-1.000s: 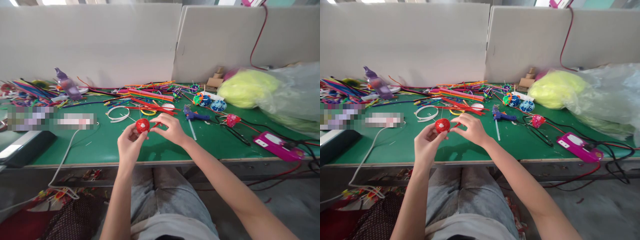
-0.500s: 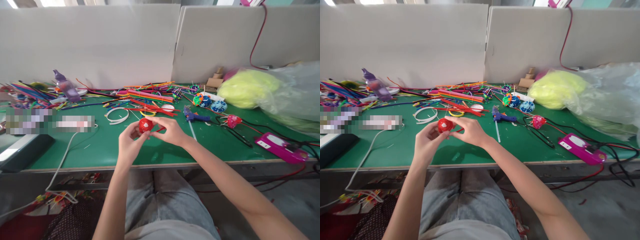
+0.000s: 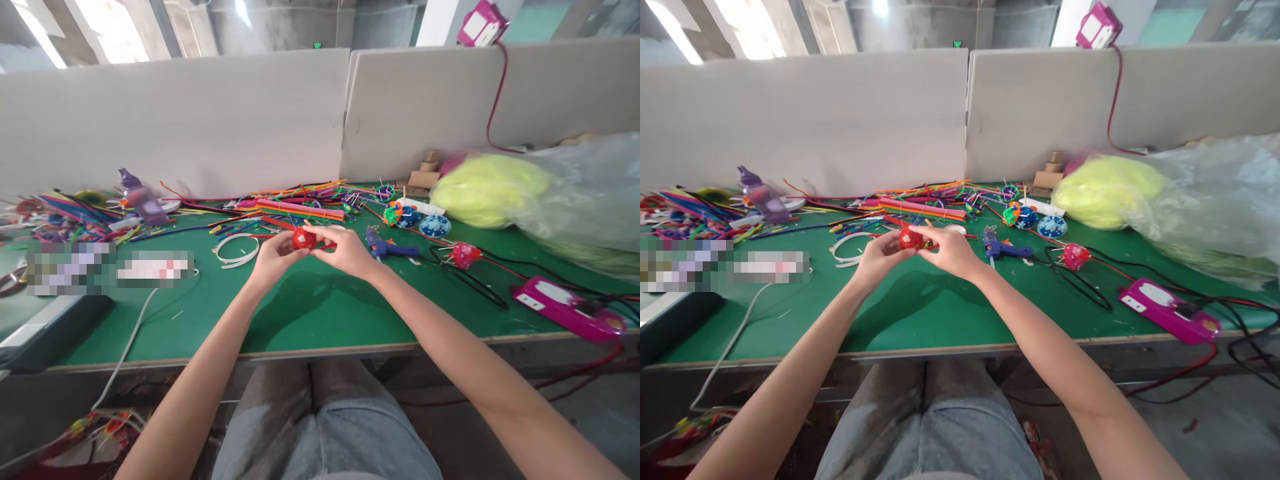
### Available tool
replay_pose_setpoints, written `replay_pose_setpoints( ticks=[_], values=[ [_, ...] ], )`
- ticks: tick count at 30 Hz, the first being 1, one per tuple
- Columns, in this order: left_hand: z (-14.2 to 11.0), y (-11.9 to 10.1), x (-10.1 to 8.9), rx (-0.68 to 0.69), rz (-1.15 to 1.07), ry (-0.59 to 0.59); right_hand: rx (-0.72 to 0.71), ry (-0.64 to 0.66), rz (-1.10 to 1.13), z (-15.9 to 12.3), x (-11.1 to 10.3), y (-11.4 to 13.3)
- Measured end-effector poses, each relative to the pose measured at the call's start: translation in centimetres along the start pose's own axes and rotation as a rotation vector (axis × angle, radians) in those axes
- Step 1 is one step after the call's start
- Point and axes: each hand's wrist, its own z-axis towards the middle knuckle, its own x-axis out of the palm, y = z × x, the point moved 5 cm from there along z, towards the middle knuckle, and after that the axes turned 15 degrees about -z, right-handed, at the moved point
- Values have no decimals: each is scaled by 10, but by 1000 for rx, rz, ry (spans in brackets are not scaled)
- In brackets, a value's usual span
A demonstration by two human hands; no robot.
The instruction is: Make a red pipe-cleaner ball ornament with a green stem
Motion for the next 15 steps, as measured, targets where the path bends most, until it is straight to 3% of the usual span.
replay_pose_setpoints(
  ticks=[8,15],
  values=[
    [-12,13,2,-56,-149,73,72,28,158,-6,-4,-4],
    [-10,12,-6,55,-96,-21,68,1,98,-8,-1,-3]
  ],
)
